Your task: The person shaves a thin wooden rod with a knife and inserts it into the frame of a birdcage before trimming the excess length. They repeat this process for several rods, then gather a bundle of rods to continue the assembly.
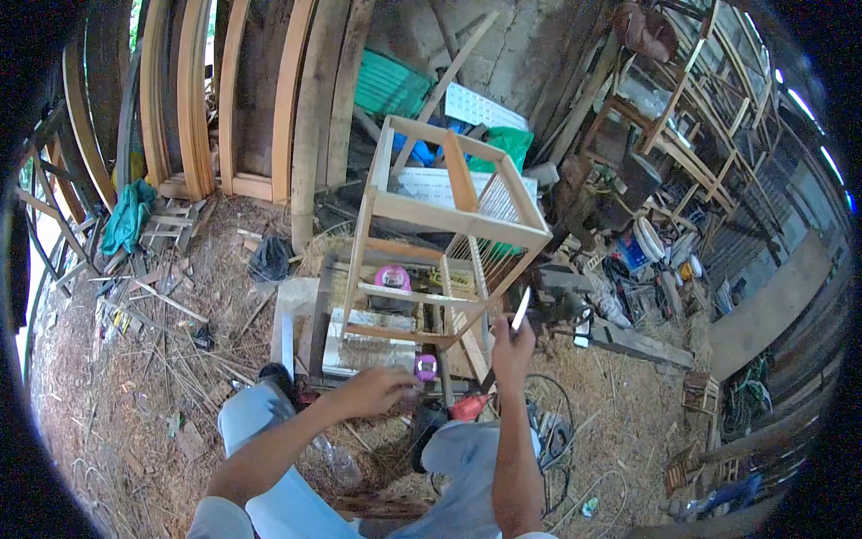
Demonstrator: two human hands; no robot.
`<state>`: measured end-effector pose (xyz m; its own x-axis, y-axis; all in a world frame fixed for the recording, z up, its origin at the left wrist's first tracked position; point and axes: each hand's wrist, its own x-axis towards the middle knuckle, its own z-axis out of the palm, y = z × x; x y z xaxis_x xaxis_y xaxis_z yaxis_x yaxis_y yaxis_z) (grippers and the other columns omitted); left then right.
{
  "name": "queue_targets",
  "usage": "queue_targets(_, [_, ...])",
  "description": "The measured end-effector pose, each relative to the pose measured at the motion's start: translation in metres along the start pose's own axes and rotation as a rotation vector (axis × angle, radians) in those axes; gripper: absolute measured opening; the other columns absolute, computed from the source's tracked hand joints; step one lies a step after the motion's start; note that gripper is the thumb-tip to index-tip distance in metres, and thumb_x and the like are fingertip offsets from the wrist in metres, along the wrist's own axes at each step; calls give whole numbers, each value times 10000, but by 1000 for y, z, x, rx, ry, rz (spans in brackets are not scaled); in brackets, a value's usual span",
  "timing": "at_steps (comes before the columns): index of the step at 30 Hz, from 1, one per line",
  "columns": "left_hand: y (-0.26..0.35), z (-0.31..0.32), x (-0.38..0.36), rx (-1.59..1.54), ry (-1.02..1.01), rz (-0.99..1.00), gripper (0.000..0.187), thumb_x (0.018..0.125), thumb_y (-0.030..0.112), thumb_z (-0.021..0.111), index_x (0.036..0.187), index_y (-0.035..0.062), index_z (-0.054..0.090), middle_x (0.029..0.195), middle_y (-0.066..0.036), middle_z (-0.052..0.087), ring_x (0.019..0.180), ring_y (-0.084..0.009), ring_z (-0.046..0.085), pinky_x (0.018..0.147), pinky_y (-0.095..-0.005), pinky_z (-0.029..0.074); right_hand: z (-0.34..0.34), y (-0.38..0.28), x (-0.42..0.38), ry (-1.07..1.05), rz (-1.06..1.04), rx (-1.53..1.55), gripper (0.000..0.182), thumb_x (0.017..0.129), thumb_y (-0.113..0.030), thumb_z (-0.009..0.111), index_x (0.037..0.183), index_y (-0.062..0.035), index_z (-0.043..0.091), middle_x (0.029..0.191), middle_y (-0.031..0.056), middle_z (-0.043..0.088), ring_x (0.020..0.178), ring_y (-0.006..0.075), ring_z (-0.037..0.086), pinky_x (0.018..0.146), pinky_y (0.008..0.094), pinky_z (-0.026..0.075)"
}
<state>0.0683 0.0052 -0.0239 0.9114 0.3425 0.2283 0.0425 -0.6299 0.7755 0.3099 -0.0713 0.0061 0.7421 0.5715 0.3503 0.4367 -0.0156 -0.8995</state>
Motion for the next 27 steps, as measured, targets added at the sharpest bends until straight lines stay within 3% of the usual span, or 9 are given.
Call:
queue_targets(3, [-25, -2, 0, 191, 42, 22, 217, 830, 124, 571, 1031, 47, 595, 1002, -151, 588, 930, -350, 568, 800, -437, 459, -10, -1, -2, 29, 145, 28, 220, 890, -210, 563, 816, -4, 582, 663, -1, 520, 593, 69, 424, 529, 258, 354])
queue_targets(6, [-14, -39, -2, 203, 107, -136, 211, 826, 113, 576, 1025, 49, 601, 1005, -147, 605, 957, -334, 570, 793, -428, 468, -1, -24, -20, 193, -185, -29, 191, 873, -176, 584, 789, -5, 599, 660, 21, 543, 562, 90, 451, 536, 247, 370])
queue_targets(8, [-20, -54, -15, 243, 284, -33, 211, 826, 104, 583, 1030, 54, 609, 983, -152, 620, 946, -338, 579, 789, -419, 472, 16, -49, -43, -130, -464, 259, 118, 838, -118, 622, 787, -13, 609, 653, 48, 555, 550, 123, 489, 540, 249, 386])
queue_targets(11, [-19, -75, -34, 226, 339, -97, 188, 822, 69, 587, 1008, 53, 609, 925, -158, 626, 796, -324, 605, 700, -363, 482, 48, -69, -72, -574, -469, -56, 90, 806, -78, 646, 857, -11, 616, 693, 114, 589, 593, 242, 567, 544, 320, 442])
queue_targets(15, [-14, -81, -51, 111, 345, -224, 167, 854, 81, 582, 1008, 27, 613, 810, -116, 630, 625, -175, 564, 623, -267, 457, 83, -58, -90, -801, -223, 267, 93, 873, -105, 586, 829, -25, 603, 668, 6, 545, 500, 84, 399, 453, 248, 312])
queue_targets(17, [0, -77, -53, -142, 426, -244, 160, 868, 98, 580, 1001, 14, 614, 791, -89, 624, 638, -148, 559, 623, -264, 456, 79, -70, -88, -958, 536, 712, 198, 907, -236, 560, 809, -64, 555, 653, -33, 487, 501, 46, 344, 445, 215, 259])
queue_targets(19, [13, -71, -53, -532, 502, -234, 177, 898, 141, 572, 978, -11, 615, 784, -26, 606, 707, -92, 553, 643, -247, 457, 79, -72, -90, -985, 592, 837, 243, 916, -290, 538, 787, -84, 537, 628, -38, 471, 490, 38, 331, 437, 204, 244])
queue_targets(21, [19, -66, -51, -546, 502, -217, 167, 895, 133, 573, 979, -5, 615, 788, -27, 603, 717, -89, 554, 653, -244, 458, 78, -70, -92, -1038, 632, 1000, 367, 919, -420, 488, 739, -101, 498, 598, -46, 447, 485, 35, 331, 420, 192, 246])
queue_targets(27, [23, -52, -38, -440, 483, -84, 148, 883, 117, 591, 967, -5, 607, 819, -28, 591, 742, -98, 558, 673, -237, 459, 80, -59, -92, -1006, 818, 1174, 358, 911, -427, 495, 737, -114, 500, 588, -50, 434, 490, 45, 357, 409, 194, 272])
